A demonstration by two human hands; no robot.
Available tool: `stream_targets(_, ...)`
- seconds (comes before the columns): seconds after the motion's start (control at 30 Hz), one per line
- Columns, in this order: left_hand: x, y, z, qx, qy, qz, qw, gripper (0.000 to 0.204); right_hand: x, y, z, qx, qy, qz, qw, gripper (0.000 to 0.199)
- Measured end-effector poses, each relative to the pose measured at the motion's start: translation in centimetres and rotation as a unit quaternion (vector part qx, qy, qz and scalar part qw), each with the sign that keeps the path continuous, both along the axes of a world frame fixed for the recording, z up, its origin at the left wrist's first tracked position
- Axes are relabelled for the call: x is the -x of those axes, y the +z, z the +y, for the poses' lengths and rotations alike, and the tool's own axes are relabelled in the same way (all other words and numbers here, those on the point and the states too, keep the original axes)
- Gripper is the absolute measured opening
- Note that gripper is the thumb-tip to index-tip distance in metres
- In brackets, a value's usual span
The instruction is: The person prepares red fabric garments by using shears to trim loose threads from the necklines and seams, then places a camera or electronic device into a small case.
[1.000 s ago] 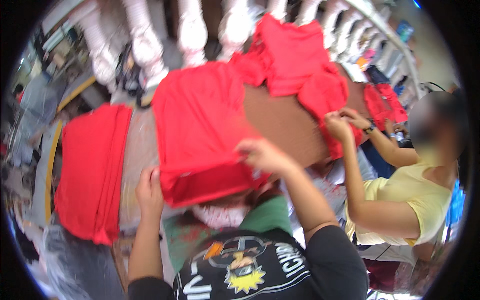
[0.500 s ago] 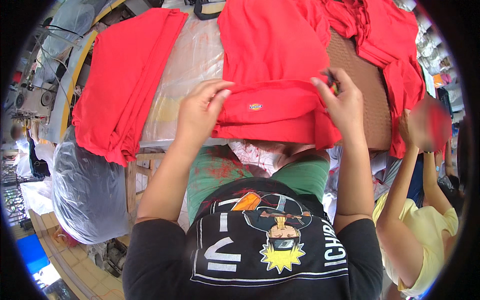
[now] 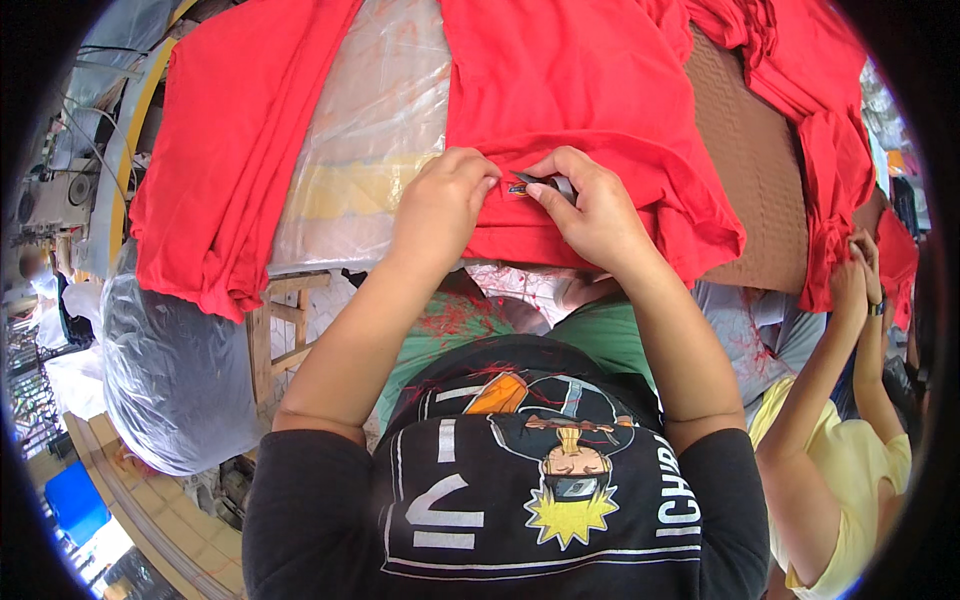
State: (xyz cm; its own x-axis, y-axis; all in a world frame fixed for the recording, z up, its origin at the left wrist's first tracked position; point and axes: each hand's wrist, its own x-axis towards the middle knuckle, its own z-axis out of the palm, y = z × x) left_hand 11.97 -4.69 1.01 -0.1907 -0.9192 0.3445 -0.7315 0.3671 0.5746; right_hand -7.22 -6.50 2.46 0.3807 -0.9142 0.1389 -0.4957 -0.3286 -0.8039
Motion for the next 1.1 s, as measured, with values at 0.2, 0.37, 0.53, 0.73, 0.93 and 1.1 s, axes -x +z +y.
stream_targets(0.2,-0.8,0.8,0.1,-0.073,0.02,0.082,0.994,0.01,-0.1,0.1,0.2,0.046,0.029,0.015,0.998,0.016)
stream_targets(0.37,-0.4,1.6,0.4,-0.048,0.012,0.07,0.996,0.013,-0.4,0.1,0.2,0.075,0.026,0.045,0.996,0.015)
stream_targets(0.53,-0.7,2.1,1.5,-0.099,-0.019,0.084,0.991,0.019,-0.2,0.4,0.6,0.055,0.004,0.034,0.998,0.015)
stream_targets(0.73,-0.5,1.4,2.4,-0.072,-0.014,0.008,0.997,0.023,-0.1,0.3,0.9,0.026,0.007,0.001,1.0,0.015)
stream_targets(0.93,-0.7,0.9,2.0,-0.122,-0.005,0.053,0.991,0.019,0.1,0.0,0.9,0.029,0.013,0.003,0.999,0.016)
stream_targets(1.1,-0.9,1.2,1.6,-0.2,0.051,0.158,0.966,0.016,0.2,0.2,1.0,0.01,0.019,0.005,1.0,0.017)
